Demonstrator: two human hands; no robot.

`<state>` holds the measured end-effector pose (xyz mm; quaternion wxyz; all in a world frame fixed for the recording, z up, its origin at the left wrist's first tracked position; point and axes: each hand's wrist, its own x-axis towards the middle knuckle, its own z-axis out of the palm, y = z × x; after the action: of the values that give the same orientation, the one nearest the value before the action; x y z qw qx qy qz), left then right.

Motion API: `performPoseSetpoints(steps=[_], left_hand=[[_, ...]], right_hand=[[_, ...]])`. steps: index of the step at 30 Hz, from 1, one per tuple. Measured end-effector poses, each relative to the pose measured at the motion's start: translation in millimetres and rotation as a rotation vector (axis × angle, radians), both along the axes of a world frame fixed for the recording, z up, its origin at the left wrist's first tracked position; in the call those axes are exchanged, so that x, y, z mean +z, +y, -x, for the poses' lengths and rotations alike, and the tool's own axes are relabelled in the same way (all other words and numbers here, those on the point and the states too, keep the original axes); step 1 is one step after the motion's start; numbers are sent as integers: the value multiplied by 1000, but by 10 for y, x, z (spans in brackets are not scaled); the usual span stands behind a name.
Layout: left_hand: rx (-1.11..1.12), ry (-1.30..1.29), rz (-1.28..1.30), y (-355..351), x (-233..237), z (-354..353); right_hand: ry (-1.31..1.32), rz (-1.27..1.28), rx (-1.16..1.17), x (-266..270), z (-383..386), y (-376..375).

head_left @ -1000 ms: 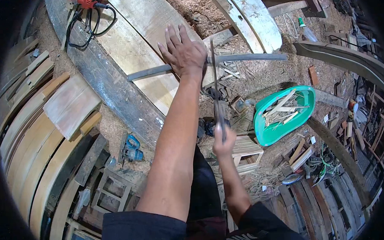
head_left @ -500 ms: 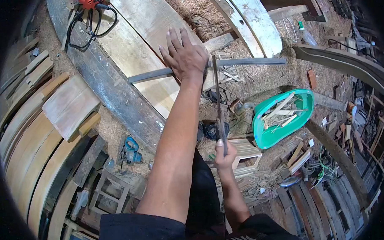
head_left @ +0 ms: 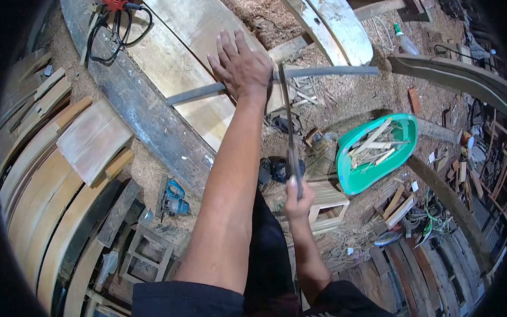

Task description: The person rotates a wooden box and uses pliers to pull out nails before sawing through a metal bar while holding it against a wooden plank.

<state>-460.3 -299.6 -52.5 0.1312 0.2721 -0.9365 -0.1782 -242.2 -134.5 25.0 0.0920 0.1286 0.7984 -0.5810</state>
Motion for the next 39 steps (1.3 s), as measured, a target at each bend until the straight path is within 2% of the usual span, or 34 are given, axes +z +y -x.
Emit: performPoseSetpoints(steps=[2, 3, 6, 10, 12, 16, 18, 24, 29, 34, 35, 39], left_hand=[[8, -16, 19, 1, 6, 0], [7, -8, 29, -3, -9, 10], [9, -9, 36, 16, -24, -33], [10, 9, 27, -6, -27, 5], [18, 22, 76, -18, -54, 18], [30, 13, 102, 18, 11, 29], [26, -2, 103, 22, -6, -5], [22, -34, 65, 0, 40, -12], [43, 111, -42, -61, 30, 68], [168, 161, -65, -174, -2, 253], [151, 84, -12, -159, 14, 256], [204, -10, 53, -107, 19, 325]], right_hand=[[-36, 73, -18, -87, 196, -66], [-26, 44, 32, -21, 520, -170], [-42, 17, 38, -108, 731, -256], [-1, -73, 91, 172, -30, 24], [-51, -13, -7, 159, -152, 59], [-81, 14, 6, 75, 580, -222], [65, -55, 64, -52, 570, -271], [87, -58, 42, -147, 527, -239], [127, -116, 110, -122, 676, -141], [26, -39, 113, -131, 950, -185], [53, -65, 111, -86, 963, -210], [-127, 14, 125, 137, 986, -283]])
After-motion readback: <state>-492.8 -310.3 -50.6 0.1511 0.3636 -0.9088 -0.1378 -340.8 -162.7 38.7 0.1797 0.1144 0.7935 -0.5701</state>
